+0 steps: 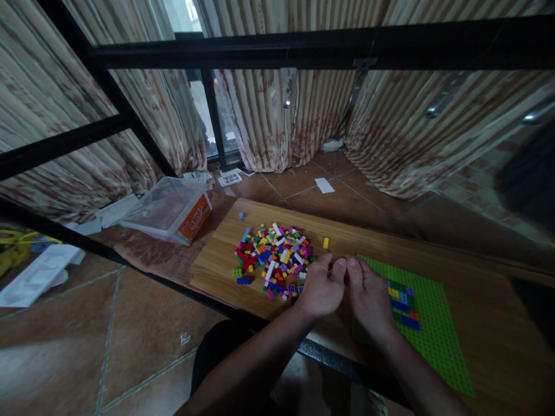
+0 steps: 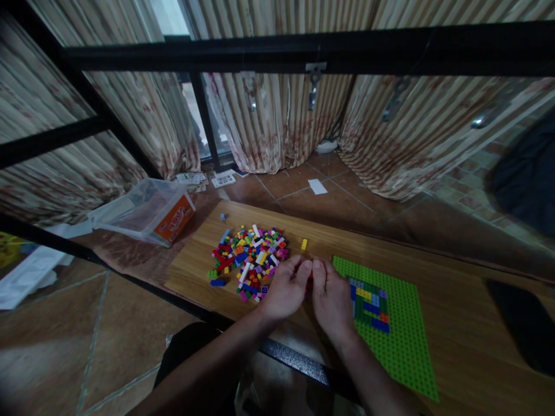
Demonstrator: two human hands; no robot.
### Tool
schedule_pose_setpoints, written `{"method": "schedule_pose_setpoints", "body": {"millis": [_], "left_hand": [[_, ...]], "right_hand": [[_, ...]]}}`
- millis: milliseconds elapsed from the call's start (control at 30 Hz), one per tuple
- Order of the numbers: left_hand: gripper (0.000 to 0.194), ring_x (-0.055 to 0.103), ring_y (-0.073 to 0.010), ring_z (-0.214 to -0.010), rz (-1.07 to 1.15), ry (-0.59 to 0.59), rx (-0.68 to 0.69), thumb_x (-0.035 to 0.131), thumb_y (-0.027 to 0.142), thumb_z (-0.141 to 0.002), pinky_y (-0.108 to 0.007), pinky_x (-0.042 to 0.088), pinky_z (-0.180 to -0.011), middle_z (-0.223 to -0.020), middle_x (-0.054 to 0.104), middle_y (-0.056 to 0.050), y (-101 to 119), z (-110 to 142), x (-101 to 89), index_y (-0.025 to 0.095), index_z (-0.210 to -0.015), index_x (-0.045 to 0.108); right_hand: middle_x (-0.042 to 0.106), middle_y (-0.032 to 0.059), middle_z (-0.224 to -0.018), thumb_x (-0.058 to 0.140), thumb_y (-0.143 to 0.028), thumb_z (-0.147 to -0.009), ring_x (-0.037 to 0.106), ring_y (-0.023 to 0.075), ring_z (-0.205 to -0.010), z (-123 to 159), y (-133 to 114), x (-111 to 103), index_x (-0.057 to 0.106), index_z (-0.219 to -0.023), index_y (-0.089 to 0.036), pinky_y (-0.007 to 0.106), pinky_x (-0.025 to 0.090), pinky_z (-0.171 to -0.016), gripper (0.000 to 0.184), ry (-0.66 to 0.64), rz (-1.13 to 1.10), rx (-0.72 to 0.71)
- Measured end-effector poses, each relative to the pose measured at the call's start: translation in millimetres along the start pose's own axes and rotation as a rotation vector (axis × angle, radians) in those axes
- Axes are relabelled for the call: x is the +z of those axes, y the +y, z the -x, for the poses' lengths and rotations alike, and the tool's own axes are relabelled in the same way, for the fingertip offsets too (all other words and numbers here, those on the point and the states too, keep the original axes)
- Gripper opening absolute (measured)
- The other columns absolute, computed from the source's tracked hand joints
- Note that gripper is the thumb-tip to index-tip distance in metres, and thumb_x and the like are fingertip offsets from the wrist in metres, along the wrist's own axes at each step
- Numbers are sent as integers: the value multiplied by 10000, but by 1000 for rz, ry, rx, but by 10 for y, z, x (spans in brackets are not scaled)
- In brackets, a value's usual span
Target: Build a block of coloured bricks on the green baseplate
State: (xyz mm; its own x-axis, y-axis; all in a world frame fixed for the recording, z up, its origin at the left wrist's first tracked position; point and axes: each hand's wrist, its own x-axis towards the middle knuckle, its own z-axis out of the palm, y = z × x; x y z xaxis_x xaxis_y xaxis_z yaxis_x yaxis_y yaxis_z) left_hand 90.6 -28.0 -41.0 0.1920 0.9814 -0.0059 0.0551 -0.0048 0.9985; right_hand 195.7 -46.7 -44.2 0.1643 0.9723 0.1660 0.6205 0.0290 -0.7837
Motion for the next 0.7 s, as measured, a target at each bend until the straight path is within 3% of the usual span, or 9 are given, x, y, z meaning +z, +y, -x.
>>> {"method": "schedule_pose_setpoints", "body": {"millis": [567, 700], "left_hand": [[267, 412, -100, -573, 49, 24, 18, 455, 350, -906, -227, 345, -548, -624, 434, 36, -166, -8, -10, 194, -691, 437], [294, 368, -85, -435, 218, 0, -111, 458, 428, -886, -218, 328, -438, -535, 400, 61, -179, 8, -1, 208, -694, 421]], "right_hand": [[641, 44, -719, 274, -511, -970, 584, 175, -647, 10, 87, 87, 577, -819, -192, 289, 425, -630, 465, -5, -116, -21], [592, 12, -633, 282, -513, -971, 556, 156, -589, 9, 102, 110, 539, -735, -208, 274, 412, -588, 463, -8, -145, -11]]}}
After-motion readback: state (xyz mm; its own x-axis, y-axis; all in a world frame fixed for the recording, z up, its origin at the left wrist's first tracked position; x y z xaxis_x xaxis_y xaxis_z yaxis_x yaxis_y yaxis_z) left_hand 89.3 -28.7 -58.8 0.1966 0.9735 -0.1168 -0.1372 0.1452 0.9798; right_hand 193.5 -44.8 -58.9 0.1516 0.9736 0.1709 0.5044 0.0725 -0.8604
